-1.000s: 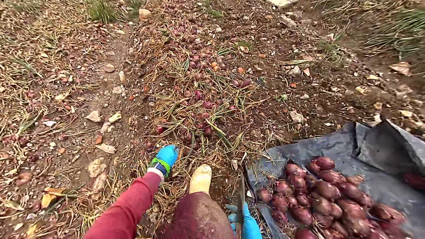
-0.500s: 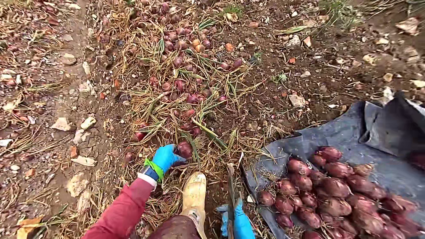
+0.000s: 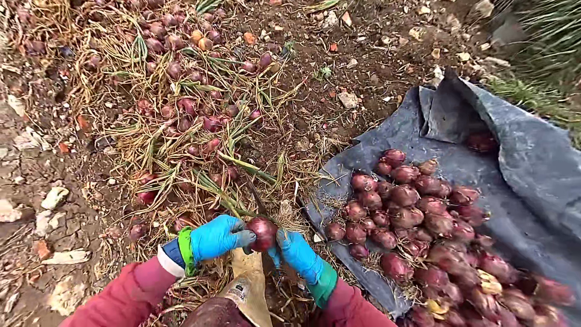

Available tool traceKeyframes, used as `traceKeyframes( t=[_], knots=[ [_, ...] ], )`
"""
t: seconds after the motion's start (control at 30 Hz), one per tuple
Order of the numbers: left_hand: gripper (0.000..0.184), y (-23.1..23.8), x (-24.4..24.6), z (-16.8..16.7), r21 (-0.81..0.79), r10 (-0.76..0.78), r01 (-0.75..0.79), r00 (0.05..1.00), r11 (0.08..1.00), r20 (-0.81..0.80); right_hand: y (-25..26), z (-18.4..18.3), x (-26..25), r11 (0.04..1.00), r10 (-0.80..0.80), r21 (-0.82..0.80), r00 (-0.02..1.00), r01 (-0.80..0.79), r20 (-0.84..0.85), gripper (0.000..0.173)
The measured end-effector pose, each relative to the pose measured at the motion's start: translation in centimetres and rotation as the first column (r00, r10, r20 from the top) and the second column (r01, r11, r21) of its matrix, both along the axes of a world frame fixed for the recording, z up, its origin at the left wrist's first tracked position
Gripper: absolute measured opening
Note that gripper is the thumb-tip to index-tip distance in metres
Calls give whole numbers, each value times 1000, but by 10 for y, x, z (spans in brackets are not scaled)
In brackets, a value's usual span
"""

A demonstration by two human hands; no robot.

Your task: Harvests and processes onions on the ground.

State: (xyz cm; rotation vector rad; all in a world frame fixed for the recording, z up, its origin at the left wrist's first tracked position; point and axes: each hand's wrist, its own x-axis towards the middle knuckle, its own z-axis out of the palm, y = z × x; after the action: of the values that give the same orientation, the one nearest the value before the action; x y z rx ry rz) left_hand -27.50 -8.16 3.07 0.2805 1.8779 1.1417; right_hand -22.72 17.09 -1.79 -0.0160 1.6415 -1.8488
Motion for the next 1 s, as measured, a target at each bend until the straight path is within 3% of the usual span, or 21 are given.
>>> traceKeyframes(
  t=[0.07,0.13,0.17,0.23,0.3,0.33,0.4,0.43,0.47,0.53,0.6,0.67,0.73,0.77,0.8,0.87,0.9,0.93,1.0],
  knots=[
    [57,4,-19,-5,21,-60,59,997,998,49,3,-5,-11,995,12,99,998,-7,-54,88],
    [48,10,-48,2,-315,-195,163,978,935,-73,10,-16,-22,986,30,164,999,-24,-34,84],
    [51,15,-58,5,-511,-271,168,953,843,-135,15,-25,-24,983,23,185,999,-18,-23,83],
    [57,27,-67,6,-682,-304,68,924,729,-233,25,-35,-19,979,-53,200,998,47,23,88],
    [50,41,-65,4,-640,-199,-67,921,766,-335,35,-40,-12,967,-94,245,991,69,95,90],
    [44,52,-58,6,-621,-204,-58,917,782,-342,40,-41,-7,963,-40,269,990,1,138,91],
    [40,83,-39,11,-662,-397,162,891,732,-221,50,-38,7,952,107,265,978,-152,177,91],
    [42,103,-30,14,-666,-518,311,845,678,-133,55,-33,15,953,119,259,981,-156,150,91],
    [44,121,-24,16,-645,-613,434,787,630,-69,61,-28,24,959,86,260,991,-110,100,91],
    [44,136,-16,13,-600,-675,490,728,633,-118,73,-24,54,970,-91,227,996,90,-7,91],
    [39,120,-22,11,-607,-593,359,769,709,-238,79,-21,82,926,-344,145,938,348,-52,95],
    [35,68,-27,4,-594,-378,158,887,789,-266,86,-20,106,784,-620,44,784,619,23,99],
    [35,-11,-24,-11,-562,-89,-27,980,827,-177,102,-24,115,653,-756,54,647,755,101,99],
    [37,-52,-19,-17,-621,-45,-26,994,783,-99,110,-29,117,630,-775,83,621,772,116,97],
    [41,-89,-14,-16,-748,-125,98,992,657,20,113,-34,118,633,-774,106,620,767,130,96],
    [49,-126,-11,6,-877,-261,419,896,235,358,108,-45,121,683,-730,144,666,716,155,95],
    [49,-132,-19,18,-904,-234,401,902,147,362,106,-52,115,722,-692,146,704,676,162,96],
    [47,-133,-31,27,-945,-227,280,944,172,238,101,-59,110,751,-660,146,731,644,172,98],
    [34,-108,-51,32,-900,-190,-145,952,411,-240,85,-70,105,785,-620,151,753,601,220,97]
  ],
)
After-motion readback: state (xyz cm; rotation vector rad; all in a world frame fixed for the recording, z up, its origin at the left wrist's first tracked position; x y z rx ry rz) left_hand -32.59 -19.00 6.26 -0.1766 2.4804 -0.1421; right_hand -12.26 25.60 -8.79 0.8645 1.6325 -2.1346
